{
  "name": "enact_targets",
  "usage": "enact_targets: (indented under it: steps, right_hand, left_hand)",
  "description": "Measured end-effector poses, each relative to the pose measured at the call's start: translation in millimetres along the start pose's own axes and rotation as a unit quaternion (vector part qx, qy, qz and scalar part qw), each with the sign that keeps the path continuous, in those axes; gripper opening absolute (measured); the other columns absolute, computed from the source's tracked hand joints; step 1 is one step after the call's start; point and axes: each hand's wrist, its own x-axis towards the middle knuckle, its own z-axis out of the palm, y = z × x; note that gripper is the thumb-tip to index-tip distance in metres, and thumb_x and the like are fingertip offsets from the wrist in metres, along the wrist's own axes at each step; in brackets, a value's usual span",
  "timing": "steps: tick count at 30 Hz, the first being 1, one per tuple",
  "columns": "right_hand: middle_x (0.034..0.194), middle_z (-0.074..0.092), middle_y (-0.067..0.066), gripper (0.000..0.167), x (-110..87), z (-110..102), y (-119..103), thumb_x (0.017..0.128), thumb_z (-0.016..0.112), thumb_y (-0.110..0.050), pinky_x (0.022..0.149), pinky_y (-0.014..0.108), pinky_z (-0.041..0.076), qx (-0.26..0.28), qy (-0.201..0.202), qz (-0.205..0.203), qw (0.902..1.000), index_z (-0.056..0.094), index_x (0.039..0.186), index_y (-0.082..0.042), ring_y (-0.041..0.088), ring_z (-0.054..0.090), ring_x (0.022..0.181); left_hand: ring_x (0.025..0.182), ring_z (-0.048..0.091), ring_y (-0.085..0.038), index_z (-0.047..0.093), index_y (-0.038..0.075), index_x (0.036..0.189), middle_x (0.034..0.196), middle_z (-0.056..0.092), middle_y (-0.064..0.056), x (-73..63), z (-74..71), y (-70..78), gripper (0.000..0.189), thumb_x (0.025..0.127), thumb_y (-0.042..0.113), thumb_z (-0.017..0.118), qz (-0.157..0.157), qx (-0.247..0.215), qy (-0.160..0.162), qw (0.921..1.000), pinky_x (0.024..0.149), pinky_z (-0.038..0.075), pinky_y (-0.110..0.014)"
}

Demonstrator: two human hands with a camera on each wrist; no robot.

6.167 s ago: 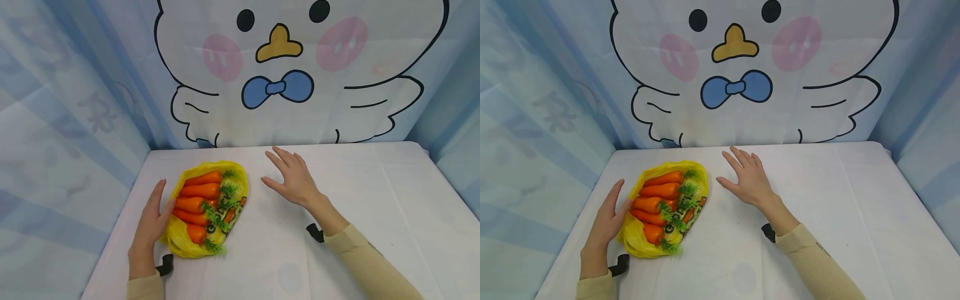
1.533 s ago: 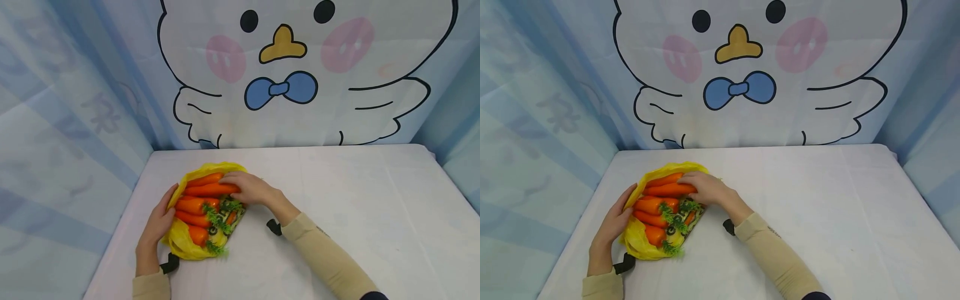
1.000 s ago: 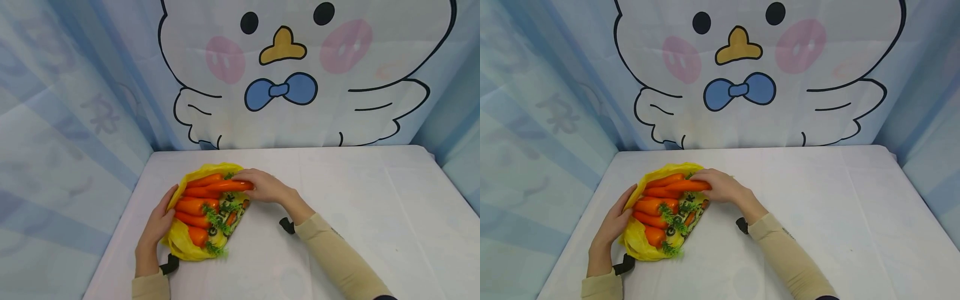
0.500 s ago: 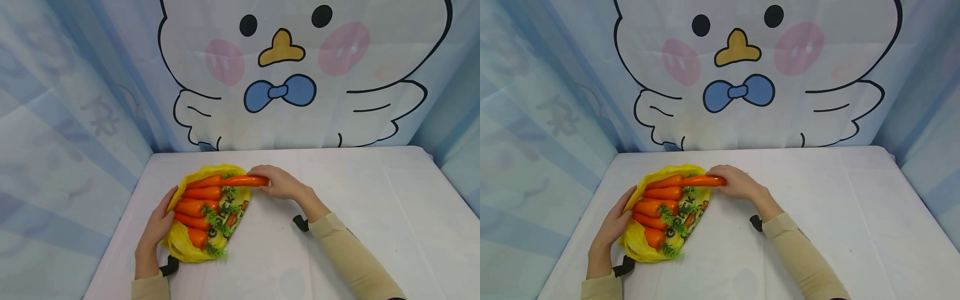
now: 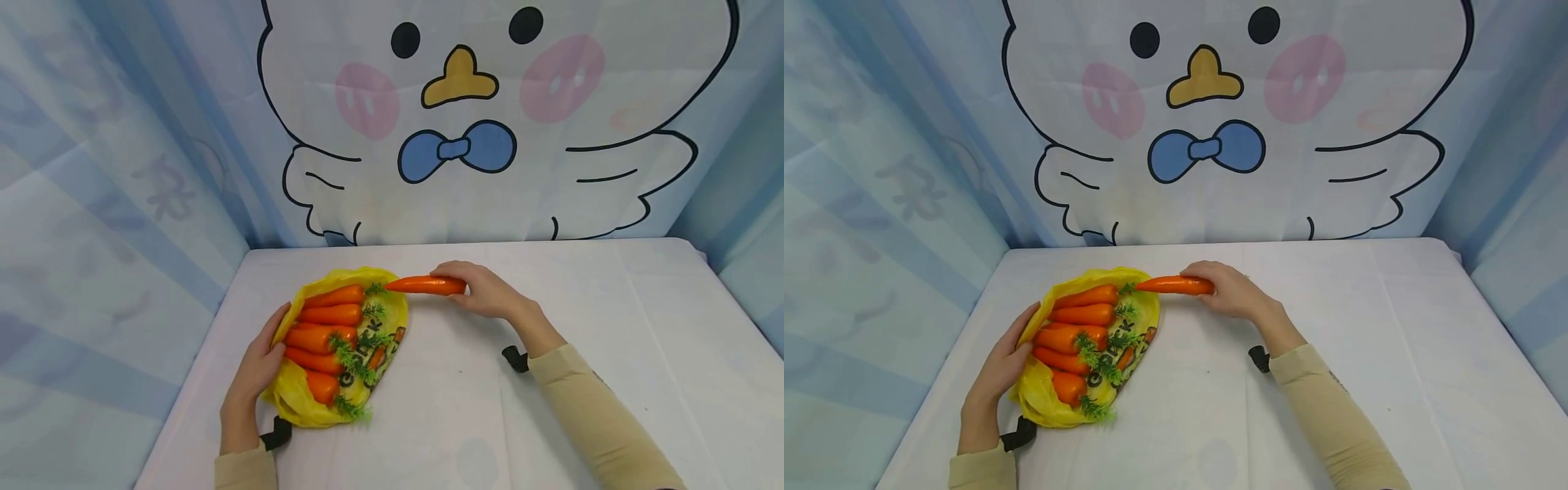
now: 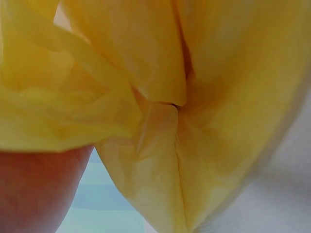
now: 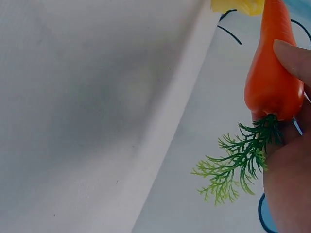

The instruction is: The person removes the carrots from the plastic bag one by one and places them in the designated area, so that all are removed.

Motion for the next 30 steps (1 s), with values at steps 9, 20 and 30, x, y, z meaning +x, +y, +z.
enact_targets:
  steps: [9, 20, 30]
  right_hand:
    - [0.134, 0.061, 0.01, 0.046, -11.0, -10, 16, 0.089, 0.07, 0.001, 0.106, 0.053, 0.043, 0.0, 0.01, 0.023, 0.9997, 0.063, 0.134, -0.007, 0.031, 0.053, 0.12]
    - [0.133, 0.061, 0.012, 0.046, -19.1, -13, 36, 0.089, 0.068, 0.004, 0.108, 0.054, 0.04, 0.011, 0.015, 0.039, 0.9991, 0.063, 0.133, -0.006, 0.033, 0.053, 0.119]
    - [0.136, 0.059, 0.014, 0.048, -19.7, -11, 49, 0.089, 0.069, 0.005, 0.111, 0.056, 0.035, 0.023, -0.003, 0.068, 0.9974, 0.061, 0.136, -0.006, 0.036, 0.05, 0.126]
  left_hand:
    - [0.151, 0.019, -0.035, 0.022, 0.023, 0.163, 0.166, 0.022, -0.009, 0.4, 0.1, -0.7, 0.069, 0.099, 0.001, 0.036, 0.006, -0.003, 0.001, 1.0, 0.119, 0.016, -0.058]
    - [0.15, 0.019, -0.035, 0.022, 0.024, 0.163, 0.166, 0.022, -0.009, -0.2, -0.5, -2.3, 0.069, 0.098, 0.002, 0.036, 0.002, -0.005, 0.0, 1.0, 0.119, 0.015, -0.059]
    - [0.15, 0.02, -0.037, 0.024, 0.019, 0.162, 0.165, 0.023, -0.012, 1.0, 0.2, -4.7, 0.069, 0.098, 0.0, 0.035, 0.018, 0.0, 0.006, 0.9998, 0.119, 0.015, -0.059]
